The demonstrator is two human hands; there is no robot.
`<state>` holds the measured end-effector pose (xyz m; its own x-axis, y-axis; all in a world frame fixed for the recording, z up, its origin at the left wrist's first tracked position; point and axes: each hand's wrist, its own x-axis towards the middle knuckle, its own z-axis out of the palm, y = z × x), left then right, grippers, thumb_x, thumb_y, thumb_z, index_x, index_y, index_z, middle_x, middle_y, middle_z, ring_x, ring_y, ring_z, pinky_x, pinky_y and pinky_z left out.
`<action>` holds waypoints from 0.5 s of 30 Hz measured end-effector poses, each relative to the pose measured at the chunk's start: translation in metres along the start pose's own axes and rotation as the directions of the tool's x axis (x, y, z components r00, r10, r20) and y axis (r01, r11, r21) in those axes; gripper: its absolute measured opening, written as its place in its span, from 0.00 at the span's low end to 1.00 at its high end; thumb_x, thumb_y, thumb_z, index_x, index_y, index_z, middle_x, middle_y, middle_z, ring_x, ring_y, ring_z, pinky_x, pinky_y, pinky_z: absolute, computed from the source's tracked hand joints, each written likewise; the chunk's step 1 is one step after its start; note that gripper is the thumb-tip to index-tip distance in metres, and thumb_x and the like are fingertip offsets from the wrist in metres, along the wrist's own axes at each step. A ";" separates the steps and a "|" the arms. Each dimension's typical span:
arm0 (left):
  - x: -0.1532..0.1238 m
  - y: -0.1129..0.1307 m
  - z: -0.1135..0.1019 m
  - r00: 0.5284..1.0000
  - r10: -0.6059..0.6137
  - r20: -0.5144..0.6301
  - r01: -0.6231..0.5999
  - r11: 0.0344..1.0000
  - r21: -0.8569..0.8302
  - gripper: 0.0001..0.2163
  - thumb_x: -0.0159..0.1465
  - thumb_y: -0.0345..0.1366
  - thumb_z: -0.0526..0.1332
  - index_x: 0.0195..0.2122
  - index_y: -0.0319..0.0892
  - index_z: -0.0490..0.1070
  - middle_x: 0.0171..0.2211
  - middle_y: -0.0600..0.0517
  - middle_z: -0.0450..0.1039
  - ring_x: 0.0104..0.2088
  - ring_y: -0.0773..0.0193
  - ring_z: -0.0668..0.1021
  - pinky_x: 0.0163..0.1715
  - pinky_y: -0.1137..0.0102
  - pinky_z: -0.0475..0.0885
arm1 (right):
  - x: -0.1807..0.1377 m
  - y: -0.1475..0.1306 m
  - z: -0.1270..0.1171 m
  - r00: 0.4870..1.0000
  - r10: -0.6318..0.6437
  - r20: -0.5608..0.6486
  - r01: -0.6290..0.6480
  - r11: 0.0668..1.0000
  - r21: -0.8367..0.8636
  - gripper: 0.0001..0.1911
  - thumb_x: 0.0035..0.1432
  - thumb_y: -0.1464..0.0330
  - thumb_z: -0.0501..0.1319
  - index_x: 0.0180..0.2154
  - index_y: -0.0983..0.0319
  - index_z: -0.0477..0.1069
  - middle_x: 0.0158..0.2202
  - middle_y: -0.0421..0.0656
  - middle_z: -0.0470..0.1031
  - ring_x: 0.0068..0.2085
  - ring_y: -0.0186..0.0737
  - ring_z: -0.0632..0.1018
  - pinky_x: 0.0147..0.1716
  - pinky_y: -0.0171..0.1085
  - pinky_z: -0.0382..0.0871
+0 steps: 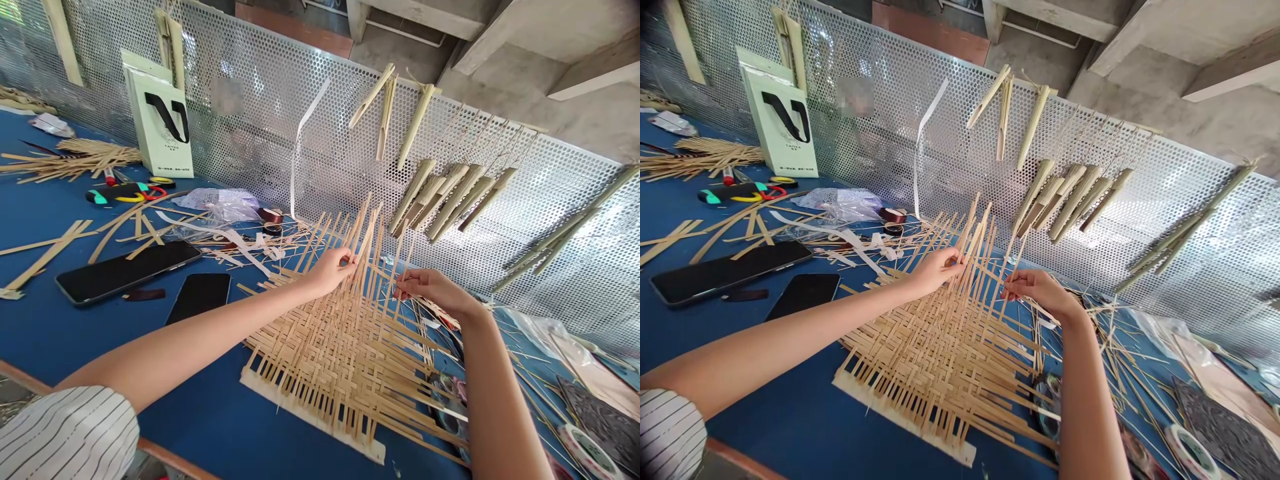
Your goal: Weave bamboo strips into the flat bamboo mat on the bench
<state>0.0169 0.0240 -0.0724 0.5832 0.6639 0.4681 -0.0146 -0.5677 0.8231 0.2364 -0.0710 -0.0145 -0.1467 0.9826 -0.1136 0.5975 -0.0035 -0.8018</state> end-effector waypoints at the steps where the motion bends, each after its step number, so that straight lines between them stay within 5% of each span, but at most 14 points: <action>1: -0.001 0.001 0.000 1.000 -0.003 -0.010 0.003 1.000 -0.001 0.03 0.58 0.34 0.53 0.29 0.41 0.62 0.26 0.54 0.65 0.24 0.70 0.69 0.25 0.74 0.63 | 0.000 0.000 0.000 1.000 -0.002 0.000 0.002 1.000 0.001 0.13 0.50 0.57 0.61 0.31 0.60 0.71 0.30 0.42 0.75 0.33 0.37 0.74 0.37 0.38 0.66; 15: -0.002 -0.001 0.005 0.991 -0.077 -0.109 0.072 0.996 -0.050 0.03 0.57 0.33 0.55 0.31 0.39 0.63 0.29 0.50 0.69 0.30 0.68 0.73 0.30 0.73 0.66 | 0.001 0.001 0.000 1.000 -0.009 0.007 0.009 0.999 0.032 0.11 0.51 0.60 0.61 0.31 0.61 0.71 0.30 0.42 0.75 0.32 0.36 0.74 0.36 0.37 0.66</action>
<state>0.0198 0.0205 -0.0762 0.4904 0.7548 0.4356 -0.0133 -0.4933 0.8698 0.2368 -0.0697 -0.0159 -0.1575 0.9814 -0.1098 0.5708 -0.0003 -0.8211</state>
